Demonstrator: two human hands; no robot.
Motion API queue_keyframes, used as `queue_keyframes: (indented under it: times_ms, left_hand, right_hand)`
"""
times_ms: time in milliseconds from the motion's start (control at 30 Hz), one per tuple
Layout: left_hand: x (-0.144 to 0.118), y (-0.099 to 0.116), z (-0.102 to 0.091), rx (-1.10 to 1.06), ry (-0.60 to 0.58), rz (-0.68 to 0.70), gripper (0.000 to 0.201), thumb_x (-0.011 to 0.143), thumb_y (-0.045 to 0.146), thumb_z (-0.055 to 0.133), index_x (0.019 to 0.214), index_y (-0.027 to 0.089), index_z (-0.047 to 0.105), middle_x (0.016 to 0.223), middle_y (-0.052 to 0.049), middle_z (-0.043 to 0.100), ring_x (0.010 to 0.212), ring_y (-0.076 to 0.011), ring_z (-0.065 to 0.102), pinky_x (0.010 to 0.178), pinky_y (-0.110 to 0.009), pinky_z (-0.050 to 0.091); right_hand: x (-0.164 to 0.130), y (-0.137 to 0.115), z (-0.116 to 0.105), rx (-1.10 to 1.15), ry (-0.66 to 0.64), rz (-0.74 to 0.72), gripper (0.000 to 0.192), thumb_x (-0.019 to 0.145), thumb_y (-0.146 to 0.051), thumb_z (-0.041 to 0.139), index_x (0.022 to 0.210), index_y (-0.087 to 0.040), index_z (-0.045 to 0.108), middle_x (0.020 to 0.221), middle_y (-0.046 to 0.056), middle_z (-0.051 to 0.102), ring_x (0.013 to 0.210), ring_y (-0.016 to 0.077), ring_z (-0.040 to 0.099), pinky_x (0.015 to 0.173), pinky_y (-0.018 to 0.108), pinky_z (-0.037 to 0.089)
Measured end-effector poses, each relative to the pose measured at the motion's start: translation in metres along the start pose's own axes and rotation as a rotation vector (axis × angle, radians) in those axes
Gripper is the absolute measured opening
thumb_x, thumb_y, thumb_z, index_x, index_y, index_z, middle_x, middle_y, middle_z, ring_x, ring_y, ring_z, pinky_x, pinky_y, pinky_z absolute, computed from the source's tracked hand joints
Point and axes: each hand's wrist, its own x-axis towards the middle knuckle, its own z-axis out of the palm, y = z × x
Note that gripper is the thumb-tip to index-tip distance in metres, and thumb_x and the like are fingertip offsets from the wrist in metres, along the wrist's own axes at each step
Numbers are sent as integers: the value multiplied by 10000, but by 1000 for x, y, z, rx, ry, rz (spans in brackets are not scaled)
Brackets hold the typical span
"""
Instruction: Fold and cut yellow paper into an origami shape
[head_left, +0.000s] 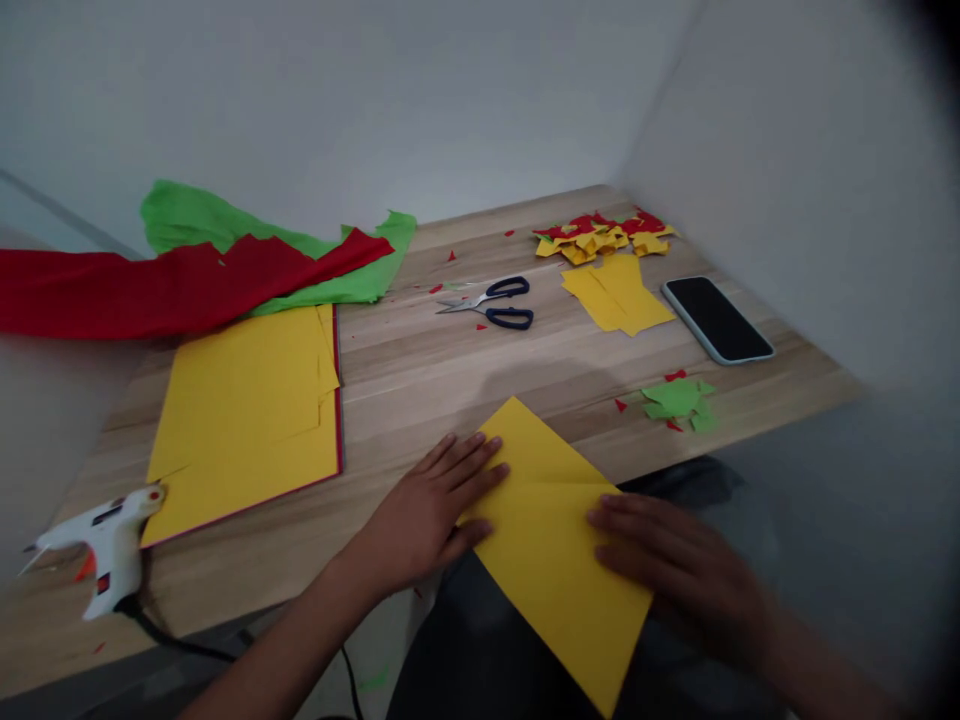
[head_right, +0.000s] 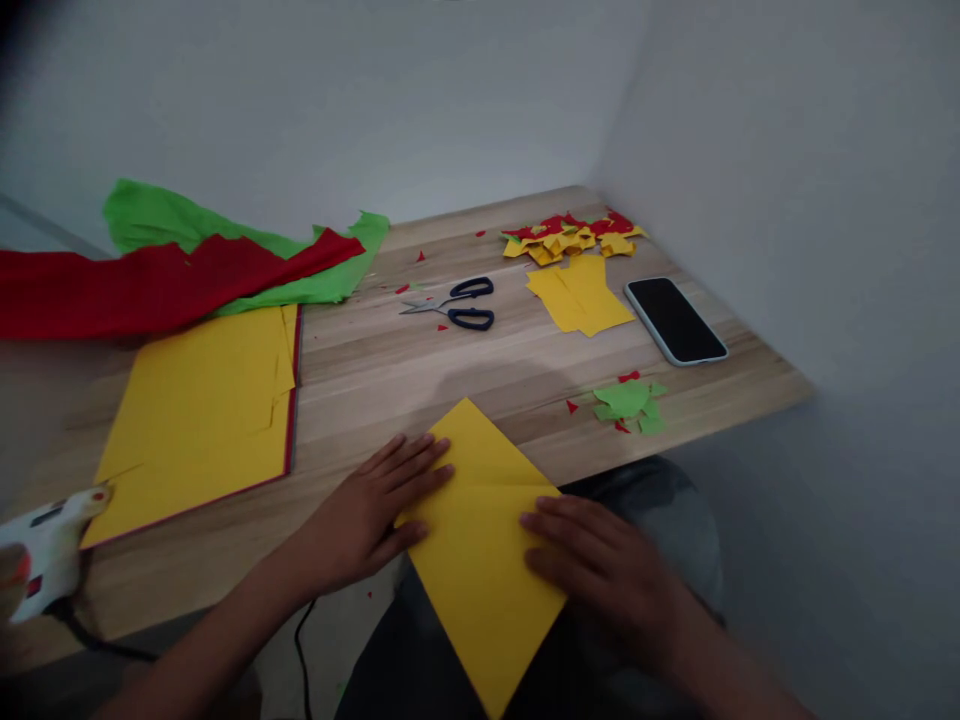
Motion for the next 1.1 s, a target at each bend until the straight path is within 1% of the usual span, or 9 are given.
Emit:
queue_keyframes:
  times_ms: [100, 233, 367, 600, 667, 733, 800, 967, 1100]
  left_hand:
    - [-9, 0, -3, -82, -45, 22, 730, 871, 541, 620, 1507, 277, 376, 1605, -107, 326, 1484, -309, 283, 1208, -589, 166]
    - [-8, 4, 6, -142, 179, -158, 433, 953, 300, 532, 1384, 262, 520, 1410, -90, 600, 1366, -268, 488, 1183, -538, 295]
    - [-3, 13, 24, -79, 510, -450, 304, 901, 258, 597, 1203, 222, 585, 1180, -113, 696, 1157, -292, 626, 1037, -514, 473]
    - [-1, 22, 28, -36, 467, -367, 288, 841, 277, 695, 1117, 264, 613, 1185, -86, 658, 1223, -300, 560, 1078, -548, 408]
    - [-2, 20, 28, -49, 481, -371, 308, 842, 285, 705, 1132, 270, 603, 1194, -77, 660, 1221, -288, 559, 1081, -534, 408]
    - [-2, 19, 29, -53, 480, -378, 357, 844, 292, 711, 1178, 272, 587, 1198, -73, 667, 1223, -284, 558, 1085, -527, 403]
    - [-2, 18, 31, -51, 463, -371, 382, 841, 301, 717, 1196, 274, 579, 1205, -67, 675, 1232, -290, 550, 1087, -531, 393]
    - [-7, 17, 26, -91, 398, -360, 435, 868, 285, 686, 1270, 262, 522, 1210, -57, 695, 1257, -287, 533, 1099, -534, 370]
    - [-22, 16, 20, -149, 310, -295, 451, 861, 305, 706, 1272, 279, 522, 1204, -30, 701, 1272, -256, 519, 1131, -496, 340]
  right_hand:
    - [9, 21, -9, 62, 54, 310, 163, 960, -282, 534, 971, -240, 691, 938, 51, 777, 869, 205, 736, 754, 317, 587]
    - [54, 37, -18, -29, -106, 767, 385, 947, -488, 499, 671, -241, 603, 580, 0, 627, 539, 178, 597, 520, 297, 416]
    - [89, 50, -13, -134, -290, 844, 374, 914, -521, 488, 731, -240, 653, 668, 38, 688, 614, 225, 631, 527, 306, 349]
    - [92, 59, -7, -248, -351, 917, 363, 880, -599, 527, 845, -265, 665, 651, 34, 693, 534, 238, 637, 453, 309, 355]
    - [96, 52, -9, -319, -243, 863, 393, 884, -594, 536, 1037, -254, 663, 793, 73, 731, 658, 285, 682, 509, 361, 456]
    - [105, 36, -7, -420, -69, 666, 477, 911, -526, 537, 1270, -215, 580, 1111, 154, 705, 1000, 372, 664, 759, 485, 530]
    - [115, 15, 4, -360, -17, 416, 484, 937, -423, 535, 1375, -221, 507, 1363, 161, 585, 1267, 391, 521, 1002, 558, 448]
    - [121, -17, 45, -120, -335, 168, 637, 933, -428, 563, 1482, -142, 414, 1501, 156, 483, 1394, 352, 406, 1140, 551, 362]
    - [101, -18, 59, -222, -344, 102, 605, 960, -425, 523, 1483, -135, 429, 1537, 169, 436, 1417, 375, 359, 1127, 600, 326]
